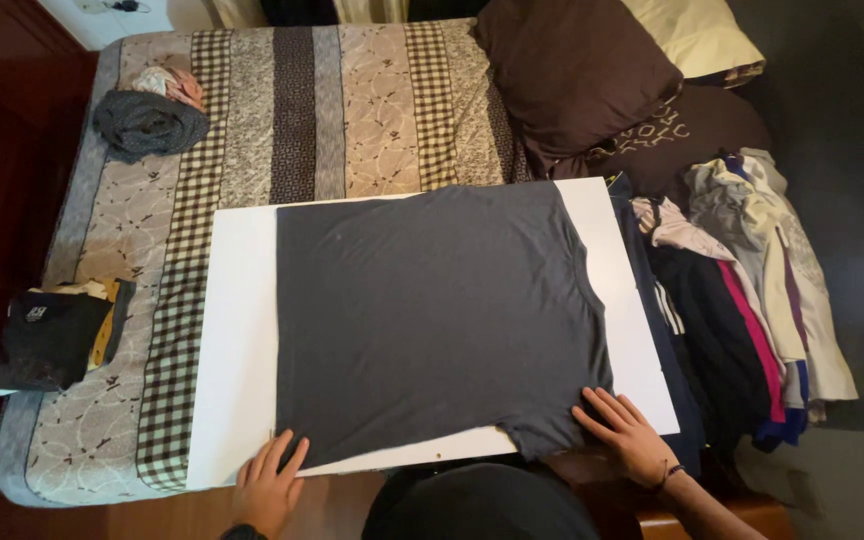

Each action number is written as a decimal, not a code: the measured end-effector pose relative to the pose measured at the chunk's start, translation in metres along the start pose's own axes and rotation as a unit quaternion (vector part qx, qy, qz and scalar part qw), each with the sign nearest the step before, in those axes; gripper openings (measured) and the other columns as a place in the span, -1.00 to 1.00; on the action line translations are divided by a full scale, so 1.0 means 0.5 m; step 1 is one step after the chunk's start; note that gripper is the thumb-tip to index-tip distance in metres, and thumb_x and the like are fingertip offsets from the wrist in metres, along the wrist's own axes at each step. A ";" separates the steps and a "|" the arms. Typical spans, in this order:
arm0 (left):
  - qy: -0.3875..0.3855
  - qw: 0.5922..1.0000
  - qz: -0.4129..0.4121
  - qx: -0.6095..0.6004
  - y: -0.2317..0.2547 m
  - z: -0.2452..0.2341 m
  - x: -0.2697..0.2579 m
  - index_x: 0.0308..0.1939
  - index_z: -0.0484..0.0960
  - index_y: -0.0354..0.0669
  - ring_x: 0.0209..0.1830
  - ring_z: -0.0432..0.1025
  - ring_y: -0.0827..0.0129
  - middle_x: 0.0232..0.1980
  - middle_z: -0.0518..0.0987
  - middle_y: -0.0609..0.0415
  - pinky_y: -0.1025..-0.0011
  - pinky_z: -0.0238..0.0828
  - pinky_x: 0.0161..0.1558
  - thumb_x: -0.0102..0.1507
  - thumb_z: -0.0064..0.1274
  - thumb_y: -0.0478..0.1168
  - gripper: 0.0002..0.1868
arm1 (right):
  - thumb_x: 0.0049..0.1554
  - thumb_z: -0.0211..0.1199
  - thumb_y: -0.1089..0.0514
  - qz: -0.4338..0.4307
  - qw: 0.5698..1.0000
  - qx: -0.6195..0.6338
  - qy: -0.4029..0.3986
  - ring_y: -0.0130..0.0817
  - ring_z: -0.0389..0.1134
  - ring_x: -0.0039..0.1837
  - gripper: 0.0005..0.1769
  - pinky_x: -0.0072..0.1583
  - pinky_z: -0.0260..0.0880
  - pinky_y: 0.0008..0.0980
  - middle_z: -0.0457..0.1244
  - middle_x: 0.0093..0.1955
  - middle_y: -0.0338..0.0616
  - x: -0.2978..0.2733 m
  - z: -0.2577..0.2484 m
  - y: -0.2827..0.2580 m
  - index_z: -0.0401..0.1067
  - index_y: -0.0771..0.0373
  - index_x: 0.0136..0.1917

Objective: The person folds two dark t-shirts on a white board placed on a bed. They smooth each shirt, fold the sides and sleeves inward, then fold the bottom up and the top down to create compact rectangles, placing the finished shirts on the bed.

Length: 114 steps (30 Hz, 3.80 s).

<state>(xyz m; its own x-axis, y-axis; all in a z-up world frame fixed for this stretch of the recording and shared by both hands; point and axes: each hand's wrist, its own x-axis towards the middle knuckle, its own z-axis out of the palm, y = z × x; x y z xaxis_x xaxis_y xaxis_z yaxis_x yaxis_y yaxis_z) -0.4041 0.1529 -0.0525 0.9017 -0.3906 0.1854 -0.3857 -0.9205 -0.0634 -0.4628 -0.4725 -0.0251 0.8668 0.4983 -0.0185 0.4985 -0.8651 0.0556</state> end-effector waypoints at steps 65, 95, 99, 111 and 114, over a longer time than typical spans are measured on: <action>0.008 0.780 -0.512 -0.358 -0.054 -0.007 0.416 0.28 0.31 0.15 0.08 0.38 0.00 -0.05 0.56 -0.11 0.14 0.26 0.12 0.32 -0.24 0.19 -0.50 | 0.19 0.02 -0.31 0.567 0.736 0.369 0.039 0.03 0.23 0.21 -0.51 0.25 0.19 -0.07 0.30 0.04 0.13 0.363 0.031 0.241 0.31 -0.05 0.25; 0.041 0.587 -0.584 -0.559 -0.027 0.026 0.286 -0.08 0.49 -0.48 -0.50 0.49 0.21 -0.42 0.53 -0.30 0.40 0.50 -0.41 0.03 0.30 -0.27 -0.52 | 0.09 0.26 0.01 0.555 0.691 0.455 0.079 -0.02 0.38 -0.06 -0.61 -0.03 0.36 -0.12 0.35 -0.09 0.14 0.198 0.043 0.157 0.41 0.24 0.12; 0.034 0.597 -0.561 -0.573 -0.034 -0.002 0.254 -0.14 0.49 -0.52 -0.60 0.42 0.34 -0.52 0.49 -0.20 0.50 0.46 -0.54 0.02 0.28 -0.30 -0.57 | 0.06 0.30 -0.07 0.552 0.711 0.432 0.058 -0.09 0.39 -0.06 -0.58 -0.03 0.38 -0.14 0.37 -0.10 0.04 0.160 0.077 0.170 0.44 0.17 0.11; -0.082 0.711 -0.564 -0.411 -0.010 -0.038 0.182 -0.23 0.55 -0.08 -0.56 0.51 0.37 -0.53 0.62 0.06 0.48 0.37 -0.32 -0.05 0.20 -0.04 -0.62 | -0.04 0.22 0.23 0.572 0.684 0.448 0.062 -0.25 0.30 -0.37 -0.69 -0.32 0.31 -0.30 0.33 -0.18 -0.01 0.119 -0.017 0.103 0.35 0.24 0.02; -0.149 0.806 -0.519 -0.243 -0.033 0.037 0.184 0.04 0.50 0.34 0.00 0.48 0.26 -0.10 0.63 0.26 0.33 0.38 0.04 0.00 0.11 0.32 -0.43 | -0.10 0.24 0.11 0.555 0.768 0.316 -0.038 0.07 0.34 0.11 -0.35 0.10 0.38 0.04 0.35 0.01 0.03 0.151 -0.050 0.114 0.27 0.10 0.30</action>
<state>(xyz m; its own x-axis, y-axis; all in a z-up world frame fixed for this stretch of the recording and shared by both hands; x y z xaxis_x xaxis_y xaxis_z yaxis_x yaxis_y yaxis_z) -0.3111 0.1319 -0.0526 0.7673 0.5331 -0.3564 0.6403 -0.6680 0.3792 -0.3693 -0.4828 0.0018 0.7480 -0.5509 -0.3702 -0.6637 -0.6214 -0.4163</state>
